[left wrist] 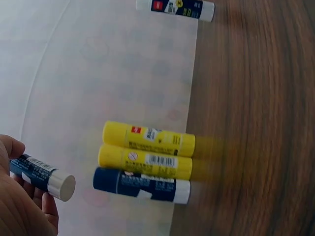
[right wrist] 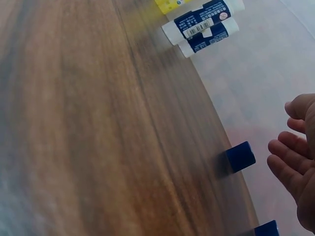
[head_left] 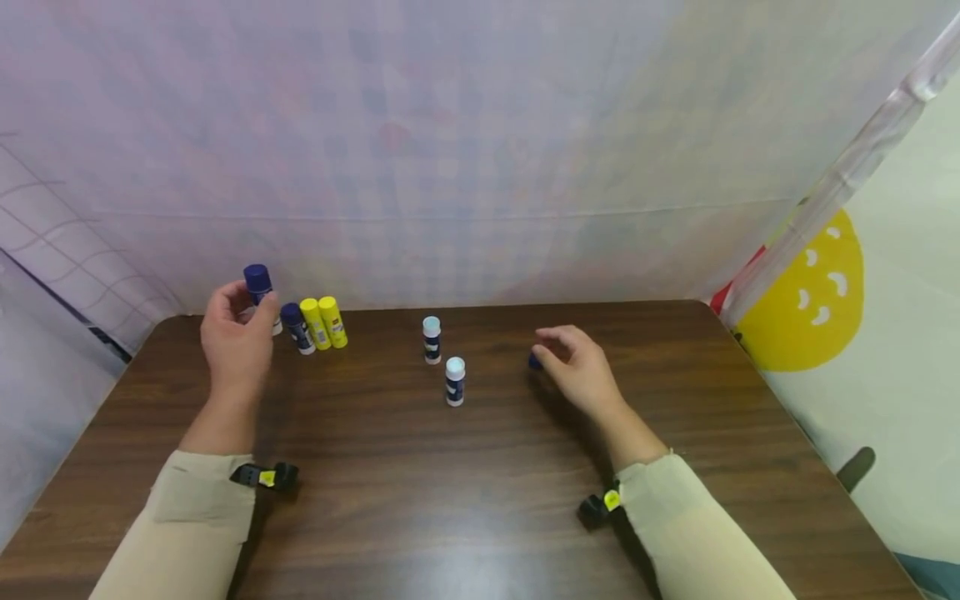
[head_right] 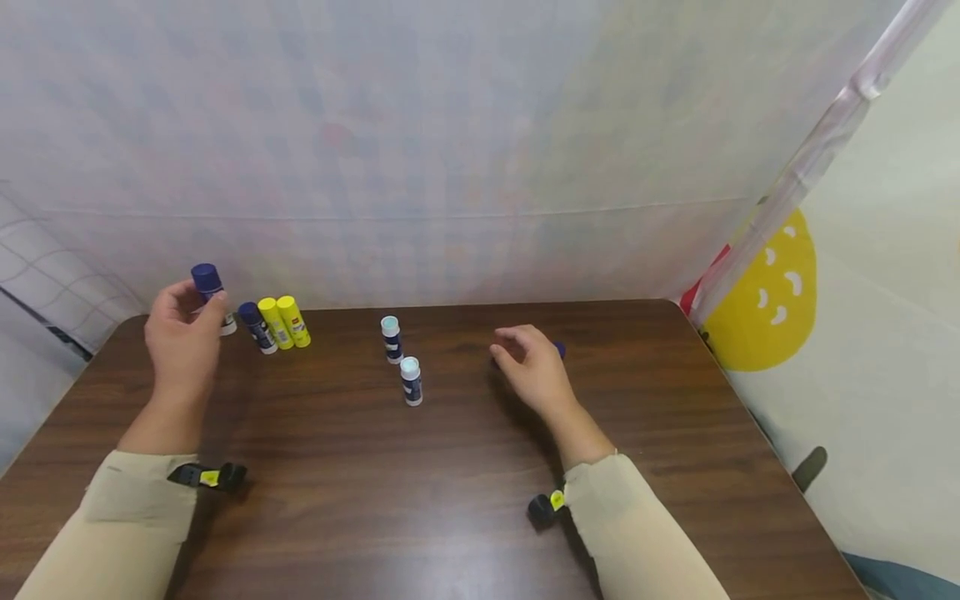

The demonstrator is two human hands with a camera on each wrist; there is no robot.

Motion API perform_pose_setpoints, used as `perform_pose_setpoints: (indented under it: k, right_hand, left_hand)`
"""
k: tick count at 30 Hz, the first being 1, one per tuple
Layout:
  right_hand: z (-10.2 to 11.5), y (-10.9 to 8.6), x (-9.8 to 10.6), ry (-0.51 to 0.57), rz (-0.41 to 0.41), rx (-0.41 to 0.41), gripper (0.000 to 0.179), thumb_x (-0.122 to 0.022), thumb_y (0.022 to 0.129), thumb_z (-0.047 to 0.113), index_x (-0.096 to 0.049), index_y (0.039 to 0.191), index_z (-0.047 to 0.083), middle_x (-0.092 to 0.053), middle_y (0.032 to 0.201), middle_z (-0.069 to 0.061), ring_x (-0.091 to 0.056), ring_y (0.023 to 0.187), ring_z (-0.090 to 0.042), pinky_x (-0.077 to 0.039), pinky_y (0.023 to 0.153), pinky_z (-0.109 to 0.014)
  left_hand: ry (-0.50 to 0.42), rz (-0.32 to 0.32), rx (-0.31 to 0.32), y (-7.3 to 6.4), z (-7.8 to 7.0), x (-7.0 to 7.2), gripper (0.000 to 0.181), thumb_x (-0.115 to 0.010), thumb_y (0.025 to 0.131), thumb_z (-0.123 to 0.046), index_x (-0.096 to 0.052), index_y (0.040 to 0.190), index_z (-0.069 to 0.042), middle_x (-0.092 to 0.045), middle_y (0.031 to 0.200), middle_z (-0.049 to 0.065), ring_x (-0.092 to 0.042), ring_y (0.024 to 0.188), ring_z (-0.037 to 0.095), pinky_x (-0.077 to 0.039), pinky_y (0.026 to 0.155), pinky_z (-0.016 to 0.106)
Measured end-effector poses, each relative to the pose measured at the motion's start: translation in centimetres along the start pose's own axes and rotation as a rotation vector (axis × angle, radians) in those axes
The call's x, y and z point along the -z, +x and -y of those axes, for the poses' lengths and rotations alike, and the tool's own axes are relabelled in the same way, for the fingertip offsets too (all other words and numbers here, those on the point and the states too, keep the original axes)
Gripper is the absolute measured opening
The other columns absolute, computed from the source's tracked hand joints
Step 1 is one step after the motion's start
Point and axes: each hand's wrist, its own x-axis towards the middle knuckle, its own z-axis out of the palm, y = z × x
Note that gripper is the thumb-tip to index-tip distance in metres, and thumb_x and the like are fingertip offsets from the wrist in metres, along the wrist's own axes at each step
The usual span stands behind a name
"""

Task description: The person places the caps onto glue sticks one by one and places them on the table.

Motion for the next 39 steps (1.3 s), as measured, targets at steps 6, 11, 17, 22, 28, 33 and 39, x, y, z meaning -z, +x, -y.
perform_pose_setpoints:
  k: [6, 11, 17, 22, 28, 33, 39]
  right_hand:
    - [-0.4, 0.1, 0.4, 0.006, -0.028, -0.004, 0.028, -0.072, 0.099, 0.014, -0.071, 0.123, 0.001, -0.070, 0.118, -0.016, -0.068, 0.110, -0.031, -0.058, 0.097, -0.048]
    - [-0.9, 0.2, 1.1, -0.024, -0.065, 0.005, 0.028, -0.071, 0.099, 0.015, -0.071, 0.124, 0.003, -0.070, 0.119, -0.015, -0.068, 0.109, -0.031, -0.058, 0.093, -0.046]
    - [-2.0, 0.5, 2.1, -0.029, -0.117, -0.008, 0.029, -0.073, 0.098, 0.012, -0.070, 0.124, -0.001, -0.070, 0.119, -0.018, -0.070, 0.108, -0.033, -0.059, 0.093, -0.039]
    - [-2.8, 0.5, 2.9, -0.038, -0.127, -0.047, 0.031, -0.073, 0.098, 0.013, -0.069, 0.125, -0.002, -0.069, 0.121, -0.019, -0.069, 0.111, -0.034, -0.057, 0.097, -0.050]
    - [-3.8, 0.6, 3.4, -0.046, -0.122, -0.072, 0.034, -0.074, 0.097, 0.011, -0.068, 0.126, -0.005, -0.069, 0.123, -0.021, -0.069, 0.114, -0.036, -0.057, 0.098, -0.044]
    - [-4.2, 0.7, 3.4, -0.051, -0.117, -0.078, 0.035, -0.074, 0.096, 0.009, -0.067, 0.127, -0.007, -0.068, 0.123, -0.024, -0.069, 0.115, -0.039, -0.056, 0.100, -0.049]
    - [-4.3, 0.5, 3.4, -0.055, -0.106, -0.078, 0.035, -0.074, 0.096, 0.008, -0.067, 0.126, -0.008, -0.068, 0.122, -0.025, -0.069, 0.114, -0.041, -0.055, 0.100, -0.053]
  left_hand:
    - [-0.019, -0.028, 0.023, 0.7, 0.9, 0.3, 0.026, -0.071, 0.098, -0.024, -0.063, 0.120, -0.012, -0.058, 0.107, -0.015, -0.054, 0.096, 0.001, -0.045, 0.084, 0.017]
    - [-0.032, -0.067, 0.050, 1.1, 1.6, 0.7, 0.021, -0.071, 0.097, -0.021, -0.061, 0.114, -0.017, -0.055, 0.101, -0.017, -0.054, 0.095, 0.000, -0.045, 0.086, 0.017]
    - [-0.005, -0.088, 0.104, 1.7, 2.5, 1.1, 0.019, -0.071, 0.096, -0.020, -0.057, 0.109, -0.024, -0.053, 0.098, -0.017, -0.052, 0.092, -0.002, -0.045, 0.084, 0.017]
    - [-0.019, -0.085, 0.130, 2.0, 3.1, 1.2, 0.021, -0.072, 0.094, -0.018, -0.054, 0.102, -0.028, -0.054, 0.097, -0.016, -0.053, 0.090, -0.001, -0.046, 0.082, 0.016]
    - [-0.019, -0.073, 0.164, 2.1, 3.6, 1.2, 0.021, -0.070, 0.094, -0.015, -0.054, 0.102, -0.027, -0.055, 0.097, -0.015, -0.055, 0.090, -0.002, -0.048, 0.080, 0.014]
    - [0.012, -0.048, 0.175, 2.3, 4.0, 1.1, 0.019, -0.069, 0.096, -0.015, -0.054, 0.106, -0.022, -0.055, 0.099, -0.014, -0.055, 0.090, -0.005, -0.047, 0.081, 0.014]
    - [0.104, 0.000, 0.205, 2.3, 4.5, 1.2, 0.033, -0.066, 0.098, -0.017, -0.055, 0.126, -0.003, -0.059, 0.107, -0.003, -0.052, 0.090, -0.003, -0.046, 0.080, 0.014]
